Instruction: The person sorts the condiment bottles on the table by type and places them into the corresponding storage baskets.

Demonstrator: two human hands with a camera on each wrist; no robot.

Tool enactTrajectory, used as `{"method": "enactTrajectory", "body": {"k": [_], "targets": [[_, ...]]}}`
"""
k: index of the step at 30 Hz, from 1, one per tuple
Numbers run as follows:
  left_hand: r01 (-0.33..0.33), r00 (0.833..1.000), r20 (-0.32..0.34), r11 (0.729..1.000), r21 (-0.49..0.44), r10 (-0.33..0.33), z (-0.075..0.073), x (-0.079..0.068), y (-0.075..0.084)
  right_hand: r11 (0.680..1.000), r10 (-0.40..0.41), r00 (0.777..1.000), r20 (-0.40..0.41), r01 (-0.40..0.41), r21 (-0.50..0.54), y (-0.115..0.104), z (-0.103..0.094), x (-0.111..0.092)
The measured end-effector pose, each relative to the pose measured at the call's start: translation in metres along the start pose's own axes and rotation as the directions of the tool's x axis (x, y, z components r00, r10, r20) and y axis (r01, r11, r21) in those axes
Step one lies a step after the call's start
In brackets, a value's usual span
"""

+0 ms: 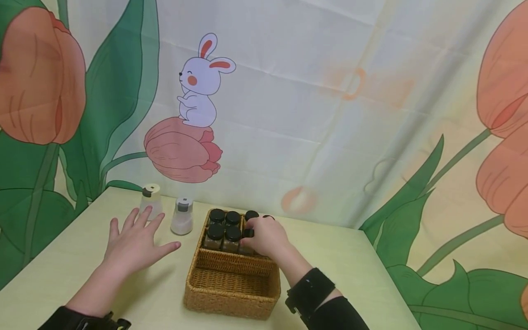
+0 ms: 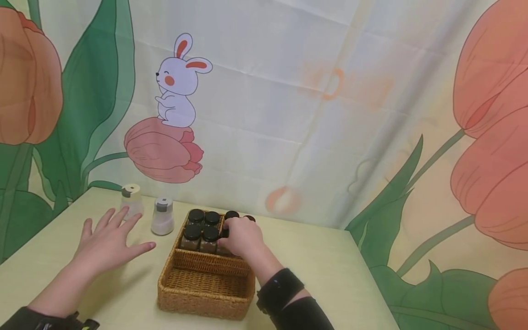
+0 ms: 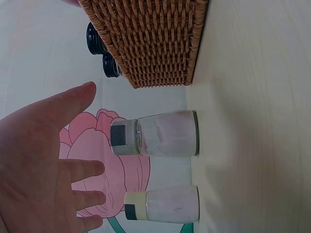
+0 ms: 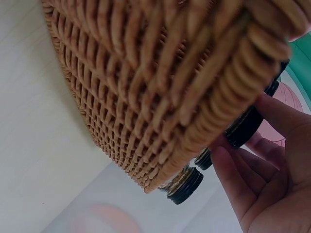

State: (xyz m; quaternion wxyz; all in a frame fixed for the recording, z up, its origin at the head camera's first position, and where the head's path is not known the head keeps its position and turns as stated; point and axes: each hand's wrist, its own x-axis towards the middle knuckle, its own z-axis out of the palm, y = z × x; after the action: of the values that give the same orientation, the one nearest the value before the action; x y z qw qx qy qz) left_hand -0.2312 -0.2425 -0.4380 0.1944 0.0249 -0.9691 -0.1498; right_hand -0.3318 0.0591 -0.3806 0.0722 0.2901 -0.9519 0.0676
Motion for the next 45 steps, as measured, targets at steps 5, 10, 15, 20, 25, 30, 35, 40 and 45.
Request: {"method": "enactTrajectory", "body": {"k": [5,10,15,20,25,30,35,40,45], "targets": [[-0.001,1.0,0.002,1.0,0.006,0.001,0.0,0.001,0.0,1.0,-0.01,1.0,0.003,0.01,0.02,0.002,0.002,0.0],[-0.004,1.0,0.008,1.0,0.004,0.004,0.0,0.002,0.001,0.997,-0.015,1.0,-0.007,0.016,0.075,0.007,-0.002,-0.004],[-0.004,1.0,0.01,1.0,0.003,0.004,0.0,0.002,0.003,0.988,0.013,0.997,-0.077,-0.001,0.154,0.02,-0.018,-0.014],[-0.01,1.0,0.002,1.0,-0.004,0.01,-0.001,0.003,0.004,0.976,0.049,0.984,-0.171,-0.01,0.22,0.037,-0.037,-0.028],[-0.009,1.0,0.004,1.0,-0.008,0.009,-0.001,0.001,0.002,0.98,0.076,0.972,-0.221,-0.033,0.196,0.055,-0.042,-0.04],[-0.005,1.0,0.001,1.0,-0.003,0.005,0.0,-0.003,0.0,0.992,0.101,0.96,-0.262,-0.076,0.105,0.072,-0.036,-0.052],[-0.012,1.0,-0.01,1.0,-0.005,0.011,0.0,-0.003,0.001,0.985,0.173,0.952,-0.254,-0.167,0.045,0.091,-0.026,-0.066],[-0.009,1.0,-0.011,1.0,-0.004,0.009,0.0,-0.001,0.001,0.97,0.244,0.949,-0.199,-0.239,0.053,0.111,-0.013,-0.082],[-0.013,1.0,-0.012,1.0,0.0,0.013,0.0,0.0,0.001,0.953,0.301,0.938,-0.171,-0.289,0.09,0.127,0.001,-0.1]]}}
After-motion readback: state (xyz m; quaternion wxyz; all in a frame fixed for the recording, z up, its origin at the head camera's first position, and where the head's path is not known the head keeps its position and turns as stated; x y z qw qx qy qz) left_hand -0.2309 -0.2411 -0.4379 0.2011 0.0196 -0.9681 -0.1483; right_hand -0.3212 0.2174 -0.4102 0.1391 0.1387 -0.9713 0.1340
